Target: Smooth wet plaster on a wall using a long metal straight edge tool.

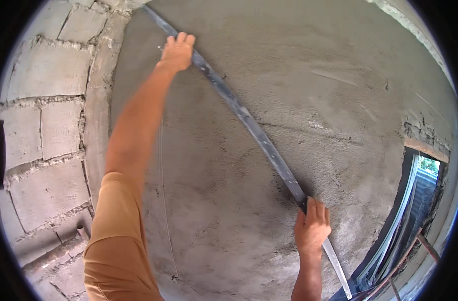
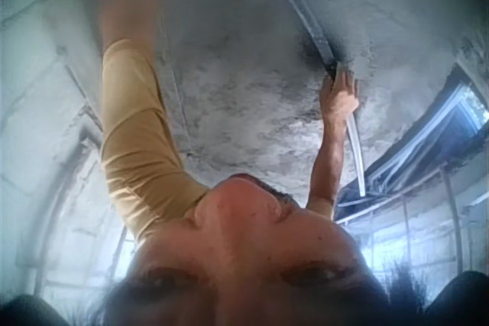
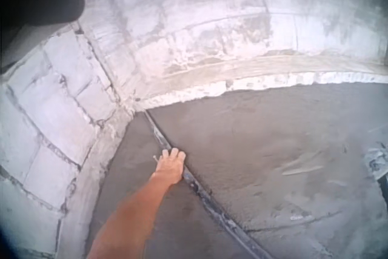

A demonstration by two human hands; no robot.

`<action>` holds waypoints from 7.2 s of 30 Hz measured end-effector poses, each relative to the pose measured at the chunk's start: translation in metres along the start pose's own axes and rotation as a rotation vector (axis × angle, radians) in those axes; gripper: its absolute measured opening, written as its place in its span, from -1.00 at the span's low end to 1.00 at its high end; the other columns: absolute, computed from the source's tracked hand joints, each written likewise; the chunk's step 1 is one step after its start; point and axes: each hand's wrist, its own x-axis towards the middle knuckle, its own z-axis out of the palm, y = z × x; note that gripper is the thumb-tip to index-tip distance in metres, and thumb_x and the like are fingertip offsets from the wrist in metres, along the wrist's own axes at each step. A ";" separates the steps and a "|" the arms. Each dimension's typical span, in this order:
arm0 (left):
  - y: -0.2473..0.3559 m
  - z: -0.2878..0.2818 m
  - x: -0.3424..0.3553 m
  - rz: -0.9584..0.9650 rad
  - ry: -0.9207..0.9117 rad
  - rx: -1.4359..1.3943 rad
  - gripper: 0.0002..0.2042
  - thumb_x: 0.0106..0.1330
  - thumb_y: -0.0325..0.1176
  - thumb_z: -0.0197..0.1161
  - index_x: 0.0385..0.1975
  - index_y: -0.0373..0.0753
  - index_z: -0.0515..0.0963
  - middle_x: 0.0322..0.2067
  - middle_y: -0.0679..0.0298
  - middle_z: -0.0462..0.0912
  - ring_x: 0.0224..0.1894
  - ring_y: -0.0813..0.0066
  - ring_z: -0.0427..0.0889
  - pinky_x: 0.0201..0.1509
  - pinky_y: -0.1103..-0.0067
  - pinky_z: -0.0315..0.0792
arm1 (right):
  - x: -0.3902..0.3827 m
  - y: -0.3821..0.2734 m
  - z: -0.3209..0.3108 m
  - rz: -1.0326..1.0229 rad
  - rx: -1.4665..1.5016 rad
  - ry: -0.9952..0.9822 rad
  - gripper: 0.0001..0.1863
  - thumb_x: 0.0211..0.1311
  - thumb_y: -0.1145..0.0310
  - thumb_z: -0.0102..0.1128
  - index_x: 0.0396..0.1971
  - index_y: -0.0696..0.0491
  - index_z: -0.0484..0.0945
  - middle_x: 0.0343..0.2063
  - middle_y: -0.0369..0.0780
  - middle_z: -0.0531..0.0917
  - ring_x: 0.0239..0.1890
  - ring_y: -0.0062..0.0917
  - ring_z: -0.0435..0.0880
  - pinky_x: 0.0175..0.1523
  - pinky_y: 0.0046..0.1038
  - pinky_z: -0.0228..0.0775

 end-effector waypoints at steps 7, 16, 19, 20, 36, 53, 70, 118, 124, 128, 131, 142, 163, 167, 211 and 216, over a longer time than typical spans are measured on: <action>0.103 -0.041 0.008 0.098 0.031 -0.165 -0.62 0.32 -0.31 0.28 0.13 -0.12 0.48 0.12 0.16 0.41 0.17 0.03 0.38 0.23 0.23 0.33 | -0.030 0.070 -0.015 0.107 -0.070 0.049 -0.59 0.06 0.53 0.31 -0.02 0.10 0.57 -0.12 -0.12 0.64 -0.09 -0.11 0.63 -0.03 -0.14 0.54; 0.189 -0.065 0.015 0.148 0.060 -0.208 -0.60 0.29 -0.39 0.24 0.14 -0.15 0.49 0.14 0.16 0.43 0.13 0.00 0.41 0.25 0.22 0.33 | -0.022 0.150 -0.039 0.145 -0.183 0.084 -0.57 0.06 0.59 0.30 0.01 0.20 0.55 -0.07 -0.04 0.63 -0.03 -0.04 0.63 0.00 -0.12 0.50; 0.175 -0.059 0.015 0.165 0.102 -0.281 -0.60 0.30 -0.36 0.25 0.15 -0.14 0.48 0.15 0.16 0.43 0.16 0.00 0.40 0.25 0.24 0.33 | -0.018 0.140 -0.041 0.129 -0.218 0.054 -0.55 0.06 0.58 0.30 0.03 0.19 0.55 -0.05 -0.04 0.63 -0.03 -0.04 0.63 0.01 -0.12 0.50; 0.163 -0.054 0.013 0.140 0.124 -0.297 -0.59 0.31 -0.33 0.25 0.17 -0.11 0.45 0.16 0.16 0.42 0.19 -0.01 0.39 0.29 0.25 0.32 | -0.014 0.133 -0.039 0.127 -0.228 0.058 -0.55 0.06 0.58 0.30 0.03 0.19 0.55 -0.05 -0.04 0.63 -0.03 -0.04 0.63 0.01 -0.12 0.50; 0.040 -0.036 -0.021 0.099 -0.036 -0.027 -0.59 0.35 -0.26 0.19 0.18 -0.19 0.44 0.11 0.11 0.45 0.12 0.03 0.44 0.15 0.17 0.35 | 0.022 0.016 -0.009 -0.050 -0.129 0.093 -0.60 0.12 0.50 0.31 0.01 0.08 0.59 -0.08 -0.17 0.66 -0.05 -0.19 0.66 -0.05 -0.21 0.63; 0.011 -0.016 -0.007 0.119 0.032 -0.164 -0.57 0.34 -0.35 0.16 0.23 -0.10 0.41 0.16 0.18 0.41 0.19 0.07 0.36 0.28 0.24 0.29 | 0.034 0.002 0.000 -0.031 -0.020 0.003 -0.58 0.05 0.56 0.30 -0.02 0.15 0.56 -0.07 -0.08 0.64 -0.06 -0.12 0.65 -0.04 -0.17 0.56; 0.037 -0.030 -0.065 0.236 -0.053 -0.163 -0.61 0.28 -0.44 0.17 0.14 -0.19 0.43 0.07 0.13 0.44 0.12 0.09 0.38 0.20 0.25 0.37 | -0.026 0.027 -0.011 -0.027 -0.092 -0.042 -0.58 0.07 0.51 0.29 -0.01 0.17 0.55 -0.08 -0.09 0.61 -0.06 -0.07 0.61 -0.06 -0.13 0.52; 0.112 -0.057 -0.020 0.204 -0.028 -0.255 -0.53 0.27 -0.43 0.23 0.21 -0.25 0.41 0.13 0.02 0.44 0.11 0.01 0.43 0.25 0.24 0.35 | 0.072 0.098 -0.043 0.013 -0.244 0.093 -0.54 0.13 0.52 0.31 0.09 0.11 0.53 -0.01 -0.06 0.63 0.00 -0.09 0.65 0.01 -0.16 0.58; 0.149 -0.064 -0.012 0.197 -0.003 -0.346 -0.53 0.30 -0.40 0.21 0.24 -0.20 0.43 0.16 0.04 0.44 0.16 0.04 0.40 0.26 0.27 0.36 | 0.081 0.157 -0.041 -0.024 -0.253 0.120 -0.53 0.16 0.52 0.31 0.11 0.16 0.52 0.05 -0.01 0.61 0.07 -0.03 0.62 0.11 -0.18 0.49; 0.177 -0.072 0.003 0.243 -0.053 -0.348 -0.50 0.31 -0.43 0.15 0.30 -0.14 0.39 0.19 0.07 0.43 0.21 0.05 0.37 0.29 0.26 0.32 | 0.099 0.201 -0.051 -0.015 -0.281 0.110 -0.57 0.17 0.54 0.28 0.08 0.18 0.51 0.00 0.03 0.60 0.05 0.02 0.59 0.07 -0.16 0.46; 0.172 -0.062 0.018 0.157 0.040 -0.377 -0.48 0.31 -0.45 0.14 0.32 -0.11 0.38 0.21 0.10 0.41 0.22 0.06 0.36 0.29 0.28 0.32 | 0.130 0.191 -0.056 -0.083 -0.257 0.126 -0.59 0.18 0.54 0.27 0.05 0.19 0.51 -0.06 0.04 0.59 -0.01 0.06 0.59 0.02 -0.13 0.45; 0.099 -0.022 0.045 0.062 0.179 -0.438 -0.72 0.43 -0.36 -0.04 0.09 -0.14 0.42 0.14 0.07 0.42 0.22 -0.02 0.40 0.27 0.19 0.36 | 0.186 0.103 -0.045 -0.066 -0.313 0.121 -0.54 0.16 0.47 0.32 0.11 0.11 0.52 0.09 -0.01 0.59 0.06 0.02 0.61 0.09 -0.12 0.49; 0.149 -0.036 0.045 0.119 0.072 -0.405 -0.46 0.29 -0.43 0.17 0.31 0.01 0.38 0.22 0.18 0.38 0.22 0.09 0.35 0.27 0.26 0.26 | 0.171 0.172 -0.054 -0.116 -0.357 0.185 -0.55 0.15 0.52 0.32 0.08 0.12 0.53 0.00 -0.06 0.61 0.01 -0.02 0.62 0.02 -0.14 0.49; 0.109 -0.038 0.043 0.055 0.106 -0.482 -0.65 0.40 -0.39 -0.03 0.17 -0.15 0.38 0.21 0.04 0.37 0.28 -0.02 0.34 0.33 0.18 0.29 | 0.189 0.118 -0.053 -0.046 -0.343 0.115 -0.55 0.18 0.48 0.31 0.10 0.09 0.54 0.10 -0.06 0.59 0.07 -0.02 0.60 0.08 -0.15 0.49; 0.017 -0.019 -0.042 0.205 -0.007 -0.300 -0.60 0.29 -0.56 0.13 0.15 -0.19 0.42 0.20 0.12 0.36 0.16 0.09 0.41 0.27 0.26 0.37 | 0.049 0.004 -0.026 -0.174 -0.152 -0.107 -0.59 0.02 0.49 0.35 -0.07 0.14 0.53 -0.22 -0.11 0.57 -0.19 -0.12 0.64 -0.21 -0.15 0.53; 0.001 -0.032 -0.010 0.110 -0.123 0.037 -0.61 0.32 -0.48 0.14 0.16 -0.20 0.43 0.20 0.13 0.41 0.19 0.12 0.41 0.25 0.26 0.34 | 0.081 -0.030 -0.016 -0.253 -0.107 -0.039 -0.69 0.04 0.42 0.34 -0.18 0.10 0.53 -0.28 -0.14 0.56 -0.21 -0.15 0.64 -0.21 -0.13 0.53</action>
